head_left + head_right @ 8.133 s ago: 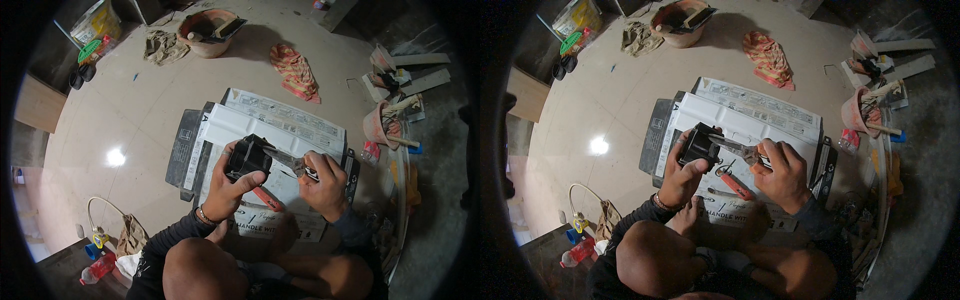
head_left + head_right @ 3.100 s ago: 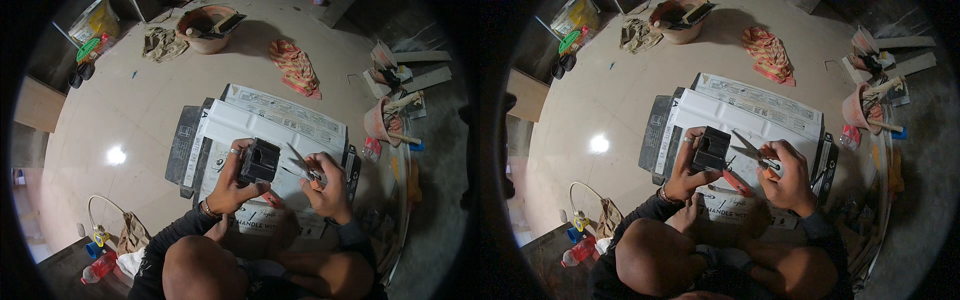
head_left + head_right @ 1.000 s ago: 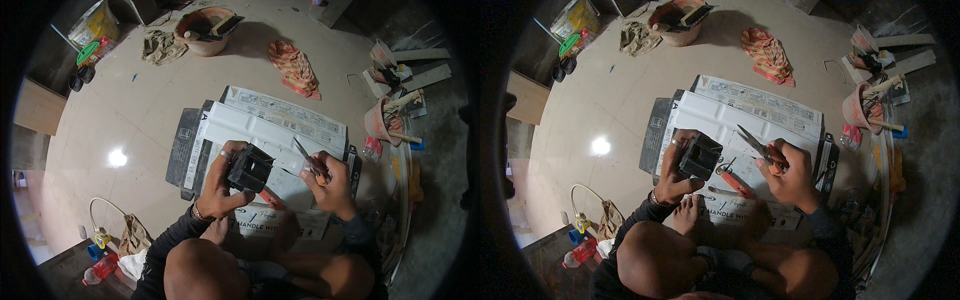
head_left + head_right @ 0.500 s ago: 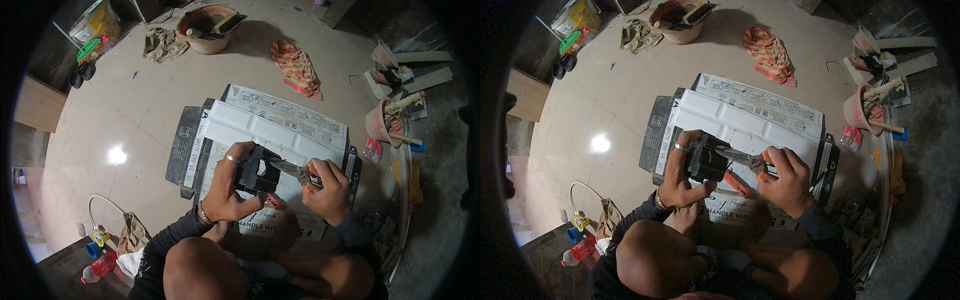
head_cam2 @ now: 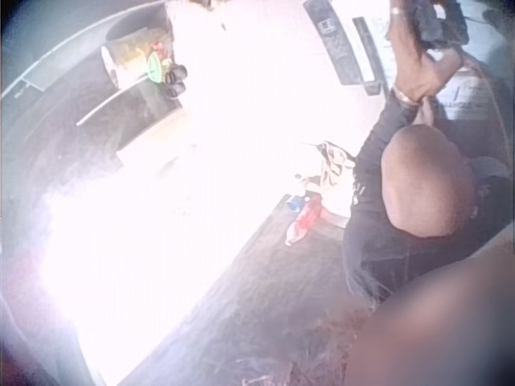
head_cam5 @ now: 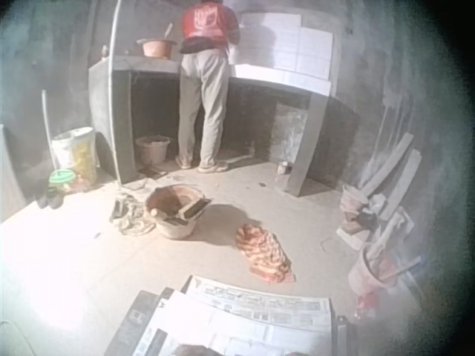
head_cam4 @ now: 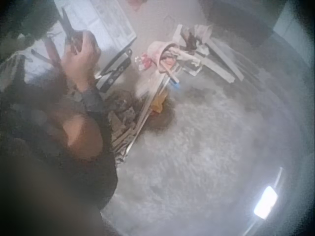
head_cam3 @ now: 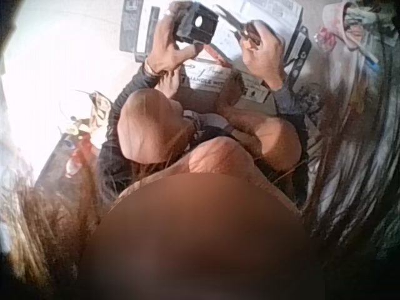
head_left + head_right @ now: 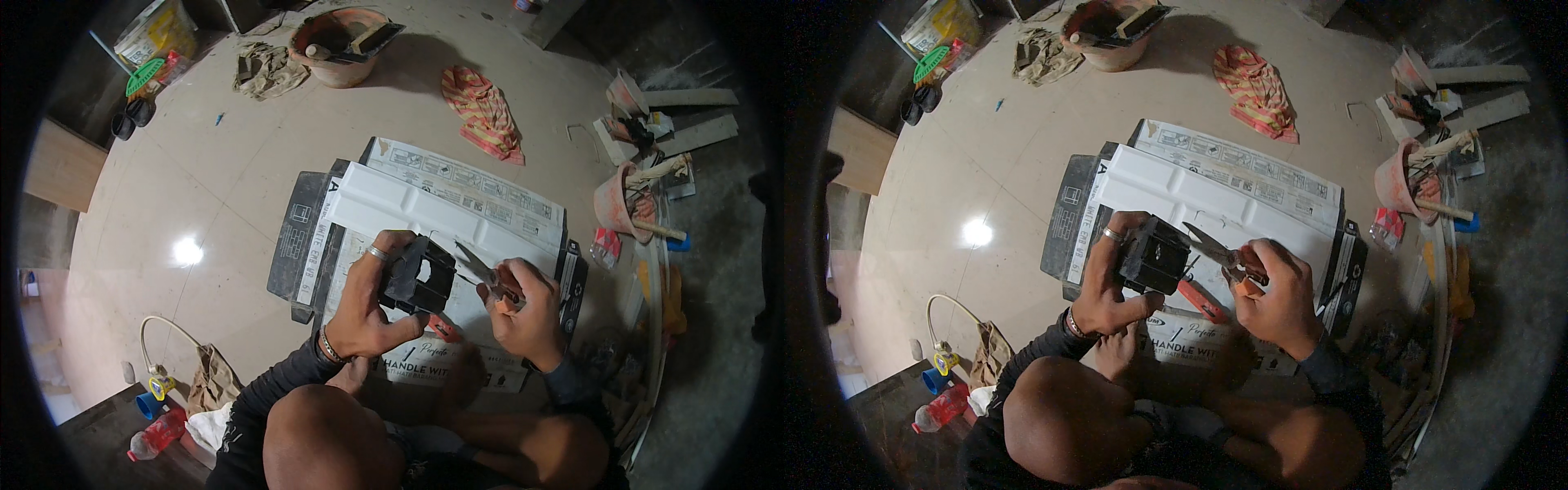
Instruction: The person sits on the floor and uses a red utility knife and pliers to scrape and pry at a small black plastic component. They repeatedly scrape the surface and edges of the component, then use pliers to pull at parts of it, occasionally rotating the object to access different sides.
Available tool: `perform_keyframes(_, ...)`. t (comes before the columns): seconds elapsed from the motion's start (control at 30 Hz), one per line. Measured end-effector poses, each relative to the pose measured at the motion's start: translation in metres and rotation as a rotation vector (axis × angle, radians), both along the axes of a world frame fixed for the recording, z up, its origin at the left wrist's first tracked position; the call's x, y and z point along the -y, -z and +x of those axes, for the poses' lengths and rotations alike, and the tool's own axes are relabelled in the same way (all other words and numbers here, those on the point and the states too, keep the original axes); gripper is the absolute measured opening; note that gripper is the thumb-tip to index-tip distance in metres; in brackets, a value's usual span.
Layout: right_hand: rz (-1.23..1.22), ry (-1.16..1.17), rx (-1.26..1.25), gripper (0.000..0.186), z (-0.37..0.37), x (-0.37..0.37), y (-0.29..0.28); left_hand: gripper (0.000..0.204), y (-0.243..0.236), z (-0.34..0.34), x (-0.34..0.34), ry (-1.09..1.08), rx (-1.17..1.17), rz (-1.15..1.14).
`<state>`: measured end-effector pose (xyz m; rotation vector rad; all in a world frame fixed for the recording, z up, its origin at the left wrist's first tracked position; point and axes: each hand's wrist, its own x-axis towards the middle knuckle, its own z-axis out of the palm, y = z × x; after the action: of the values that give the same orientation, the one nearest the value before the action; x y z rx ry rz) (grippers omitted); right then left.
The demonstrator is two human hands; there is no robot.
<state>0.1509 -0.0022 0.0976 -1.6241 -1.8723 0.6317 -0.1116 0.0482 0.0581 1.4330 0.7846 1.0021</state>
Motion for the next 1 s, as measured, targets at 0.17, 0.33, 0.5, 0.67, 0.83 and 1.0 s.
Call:
perform_keyframes(0.17,0.024,-0.026,0.033,0.035,0.0,0.001,0.002,0.085,0.002,0.003,-0.001,0.003,-0.028,0.115)
perform_keyframes(0.33,0.146,0.013,0.118,0.038,-0.004,0.007,0.009,0.086,-0.001,0.006,-0.001,-0.039,-0.1,0.281)
perform_keyframes(0.5,0.243,0.03,0.166,0.036,-0.01,0.008,0.013,0.088,-0.004,0.007,0.001,-0.053,-0.147,0.282)
perform_keyframes(0.67,0.15,-0.005,0.133,0.034,-0.008,0.008,0.008,0.085,-0.002,0.006,0.0,-0.03,-0.132,0.212)
perform_keyframes(0.83,0.031,-0.01,0.12,0.023,-0.005,0.005,0.009,0.08,-0.001,0.001,-0.001,0.04,-0.059,0.02)
perform_keyframes(1.0,-0.082,-0.014,0.029,0.017,-0.005,0.004,0.005,0.079,0.001,0.004,-0.001,0.047,0.016,-0.093)
